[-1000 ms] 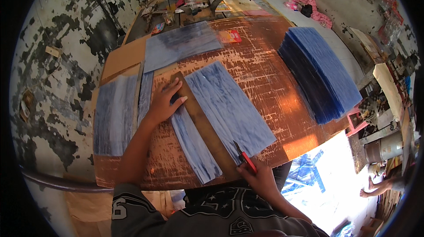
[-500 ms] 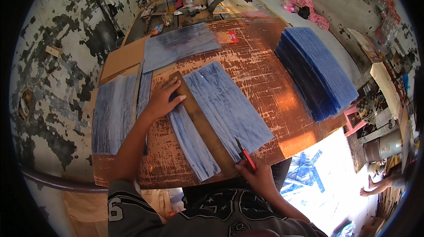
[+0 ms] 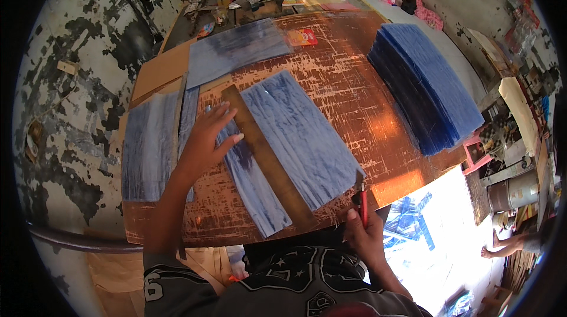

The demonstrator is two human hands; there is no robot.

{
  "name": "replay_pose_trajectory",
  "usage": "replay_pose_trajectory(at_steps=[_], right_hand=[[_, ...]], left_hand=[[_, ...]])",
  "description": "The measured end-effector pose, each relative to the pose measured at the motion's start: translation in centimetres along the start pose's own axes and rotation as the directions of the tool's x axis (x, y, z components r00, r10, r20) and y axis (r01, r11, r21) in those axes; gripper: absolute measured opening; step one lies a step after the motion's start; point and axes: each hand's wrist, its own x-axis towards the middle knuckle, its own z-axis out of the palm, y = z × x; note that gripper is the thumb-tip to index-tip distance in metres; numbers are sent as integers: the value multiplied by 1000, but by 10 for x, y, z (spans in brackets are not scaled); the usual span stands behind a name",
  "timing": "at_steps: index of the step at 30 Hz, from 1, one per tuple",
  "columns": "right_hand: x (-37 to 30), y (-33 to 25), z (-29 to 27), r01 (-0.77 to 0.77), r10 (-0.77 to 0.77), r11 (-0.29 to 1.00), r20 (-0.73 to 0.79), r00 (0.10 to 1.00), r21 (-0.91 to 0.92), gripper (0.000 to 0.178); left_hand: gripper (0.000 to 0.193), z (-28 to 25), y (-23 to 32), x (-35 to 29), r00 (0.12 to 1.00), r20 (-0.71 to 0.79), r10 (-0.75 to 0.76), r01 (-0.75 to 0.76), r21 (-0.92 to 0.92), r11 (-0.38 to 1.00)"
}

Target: The person uses a red utility knife and a wooden ruler to cut a stack of blue patterned material on a wooden table. They align the ruler and slice through the material repeatedly to produce uniform strips.

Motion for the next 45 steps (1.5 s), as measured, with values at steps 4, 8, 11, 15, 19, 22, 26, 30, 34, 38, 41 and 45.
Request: replay_pose_trajectory(at_steps=[4,8,11,15,19,22,26,30,34,38,41,45], right_hand=[[11,-7,-12,69,-49,987,-137,989,144,33],[28,-15,-21,189,-171,977,-167,971,100,32],[36,-23,-23,176,-166,983,-156,974,55,34],[40,-31,-26,129,-125,991,-114,986,36,43],[41,-32,-22,116,-111,993,-104,988,39,41],[41,-30,-21,122,-118,992,-102,988,32,40],[41,-28,-22,127,-124,992,-111,986,24,42],[36,-34,-24,97,-97,995,-129,987,-3,43],[37,-29,-27,97,-93,995,-121,988,28,43],[45,-31,-35,135,-135,991,-134,982,-7,44],[53,-43,-40,141,-148,989,-171,974,-50,44],[72,-37,-52,175,-199,977,-239,950,-119,44]], left_hand=[[39,-13,38,-30,996,-56,71,-75,-67,995],[19,-5,74,-61,975,-211,67,-99,-145,985],[33,10,92,-83,972,-231,35,-68,-139,988],[48,38,127,-109,928,-366,-72,-99,-426,899],[50,60,162,-113,933,-352,-69,-189,-645,740],[51,63,179,-112,947,-295,129,-305,-694,652],[46,67,196,-117,938,-250,242,-341,-796,500],[46,76,196,-123,973,-78,219,-162,-904,396],[42,72,192,-117,978,-65,201,-140,-911,389],[30,54,193,-97,965,-24,260,-98,-957,275],[23,38,198,-82,913,84,399,26,-989,148],[60,50,210,-80,687,149,711,215,-977,-3]])
